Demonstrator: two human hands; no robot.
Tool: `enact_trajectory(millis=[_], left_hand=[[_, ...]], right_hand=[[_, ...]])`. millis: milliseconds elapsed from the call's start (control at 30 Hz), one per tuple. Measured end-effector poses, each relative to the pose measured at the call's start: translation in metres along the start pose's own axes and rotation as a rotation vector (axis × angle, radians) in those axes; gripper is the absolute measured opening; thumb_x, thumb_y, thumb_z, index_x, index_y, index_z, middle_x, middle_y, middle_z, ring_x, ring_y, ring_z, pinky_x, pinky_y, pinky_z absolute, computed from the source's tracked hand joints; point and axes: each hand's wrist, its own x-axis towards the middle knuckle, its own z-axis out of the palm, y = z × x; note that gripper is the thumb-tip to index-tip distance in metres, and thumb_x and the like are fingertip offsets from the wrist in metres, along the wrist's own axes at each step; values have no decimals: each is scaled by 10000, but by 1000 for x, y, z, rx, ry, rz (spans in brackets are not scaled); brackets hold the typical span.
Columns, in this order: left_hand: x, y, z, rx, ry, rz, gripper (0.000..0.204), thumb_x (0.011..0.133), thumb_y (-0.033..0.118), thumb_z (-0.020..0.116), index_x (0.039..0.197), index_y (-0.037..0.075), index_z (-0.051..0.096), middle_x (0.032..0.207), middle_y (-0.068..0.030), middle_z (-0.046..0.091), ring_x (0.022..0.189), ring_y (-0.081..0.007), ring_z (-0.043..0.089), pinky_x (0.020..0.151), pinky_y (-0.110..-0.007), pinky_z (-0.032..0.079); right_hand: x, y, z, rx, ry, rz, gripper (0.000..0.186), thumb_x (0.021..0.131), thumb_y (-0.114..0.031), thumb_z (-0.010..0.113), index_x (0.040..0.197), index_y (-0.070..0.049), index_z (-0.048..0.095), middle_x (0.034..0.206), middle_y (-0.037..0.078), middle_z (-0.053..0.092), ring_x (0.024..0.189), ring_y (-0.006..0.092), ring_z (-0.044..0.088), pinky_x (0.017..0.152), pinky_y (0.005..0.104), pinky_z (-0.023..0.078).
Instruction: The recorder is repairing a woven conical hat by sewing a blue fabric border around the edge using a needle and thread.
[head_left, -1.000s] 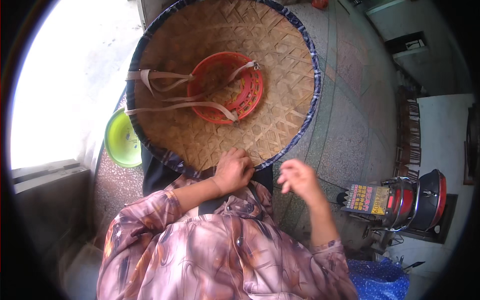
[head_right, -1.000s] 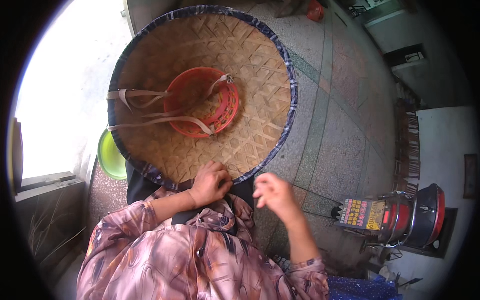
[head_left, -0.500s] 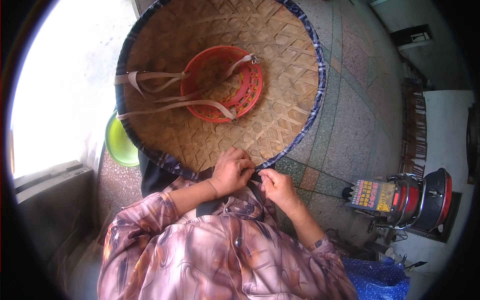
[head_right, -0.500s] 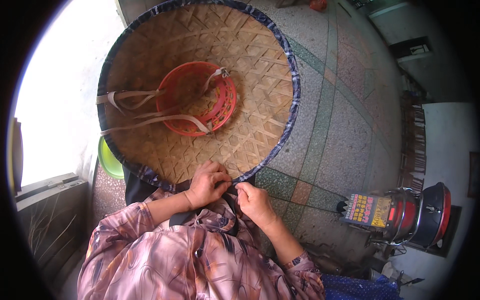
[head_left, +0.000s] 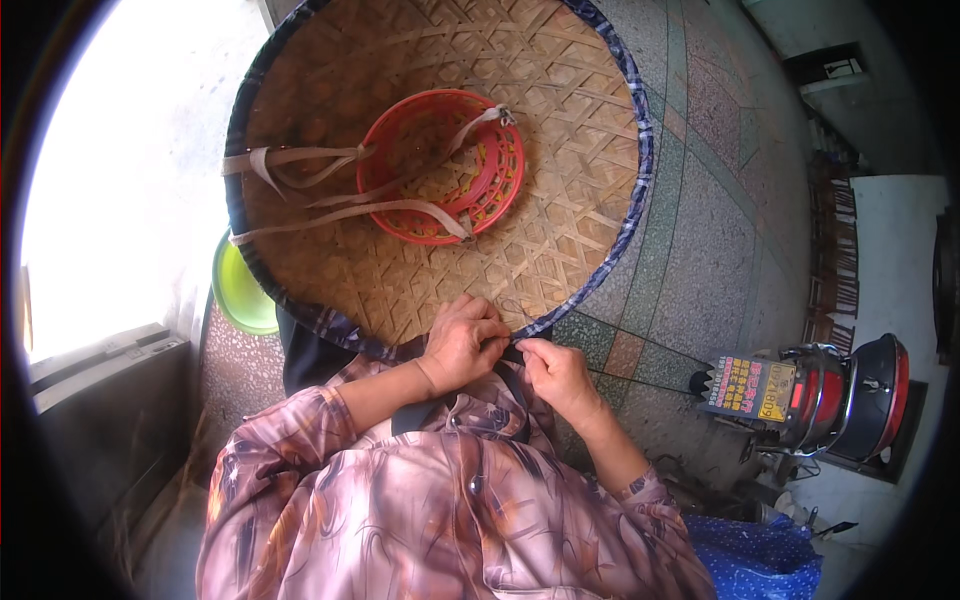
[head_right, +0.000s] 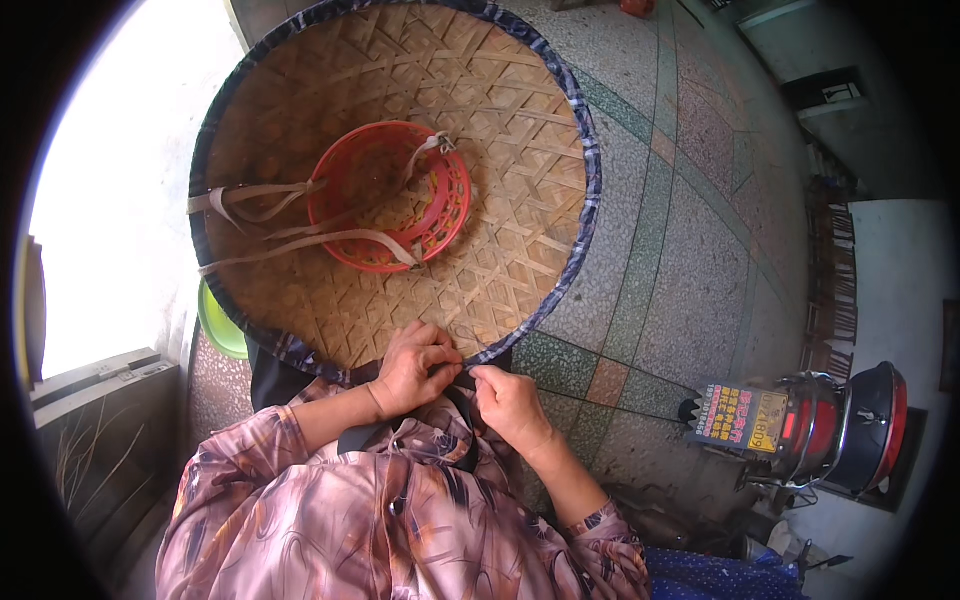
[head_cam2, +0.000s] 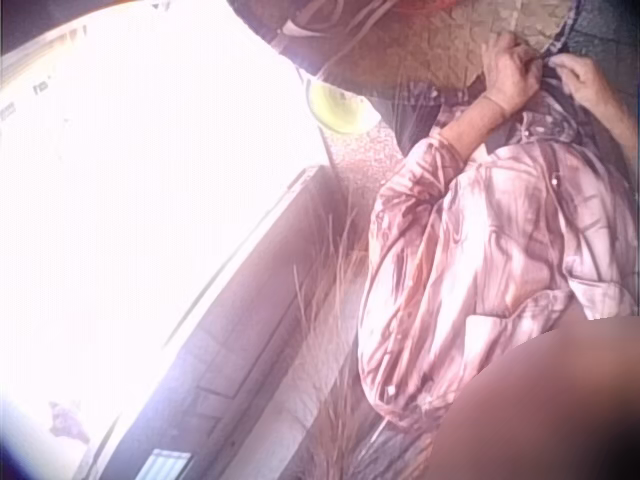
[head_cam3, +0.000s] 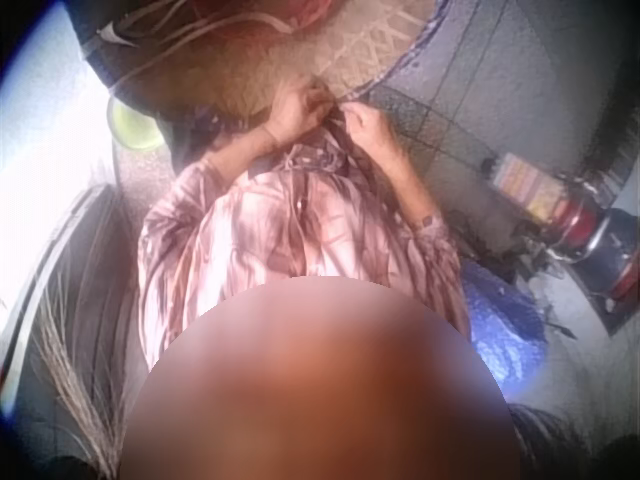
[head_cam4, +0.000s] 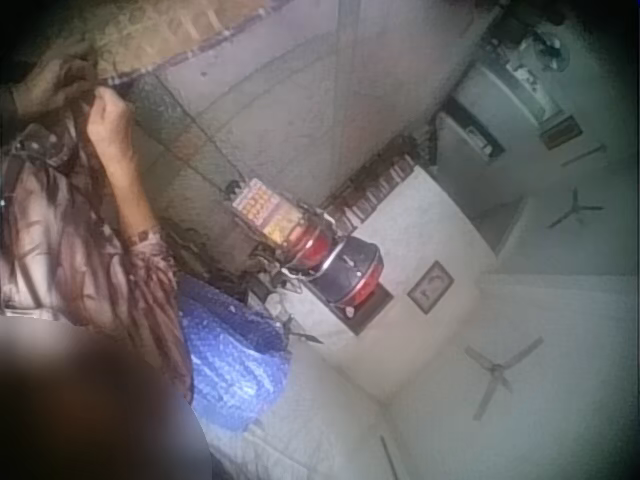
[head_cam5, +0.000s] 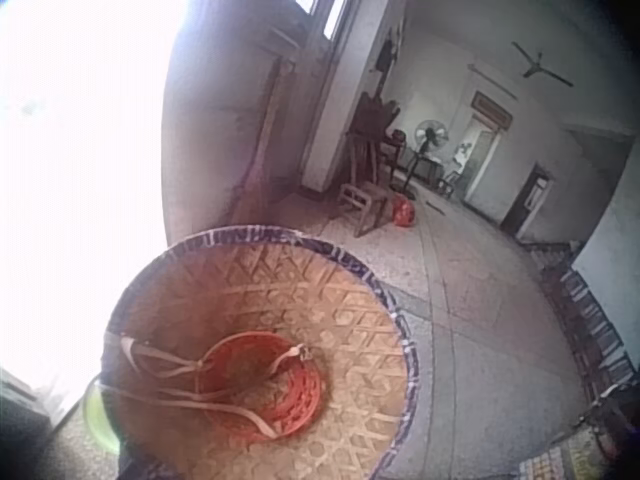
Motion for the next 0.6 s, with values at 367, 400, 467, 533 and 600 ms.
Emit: enact_trajectory(millis=[367, 400, 467, 533, 600], left_hand=[[-1, -2, 0, -36, 38, 34, 99, 696, 157, 749, 792, 137, 735, 851, 13, 601, 888, -218, 547, 730, -371, 392], [-1, -2, 0, -36, 38, 34, 99, 696, 157, 749, 792, 137, 735, 851, 13, 601, 888, -218, 547, 730, -371, 392], [-1, -1, -1, -43, 47, 53, 106, 690, 157, 751, 794, 142, 739, 854, 14, 606, 883, -218, 548, 729, -370, 396], [0, 0, -4, -39, 31, 58, 108, 694, 157, 755, 797, 133, 731, 859, -3, 605, 878, -233, 549, 740, -372, 406], [-1, 1, -5, -36, 13, 67, 112, 699, 157, 759, 800, 125, 723, 864, -21, 605, 872, -249, 550, 751, -373, 415]], right_hand=[[1, 0, 11, 11, 23, 95, 125, 887, -59, 544, 949, -1, 636, 836, 201, 688, 792, 360, 691, 677, 411, 551], [1, 3, 16, -23, 69, 48, 103, 887, -58, 542, 939, -14, 619, 813, 194, 682, 768, 367, 685, 660, 423, 545], [2, 4, 20, -57, 113, 2, 81, 888, -57, 540, 928, -26, 603, 790, 187, 677, 744, 373, 679, 643, 435, 539], [4, 3, 22, 1, 150, 3, 53, 886, -58, 543, 926, -42, 576, 760, 177, 667, 725, 382, 670, 624, 451, 530], [5, 3, 20, 3, 141, -4, 54, 885, -60, 546, 927, -41, 575, 755, 181, 662, 721, 387, 666, 618, 456, 527]])
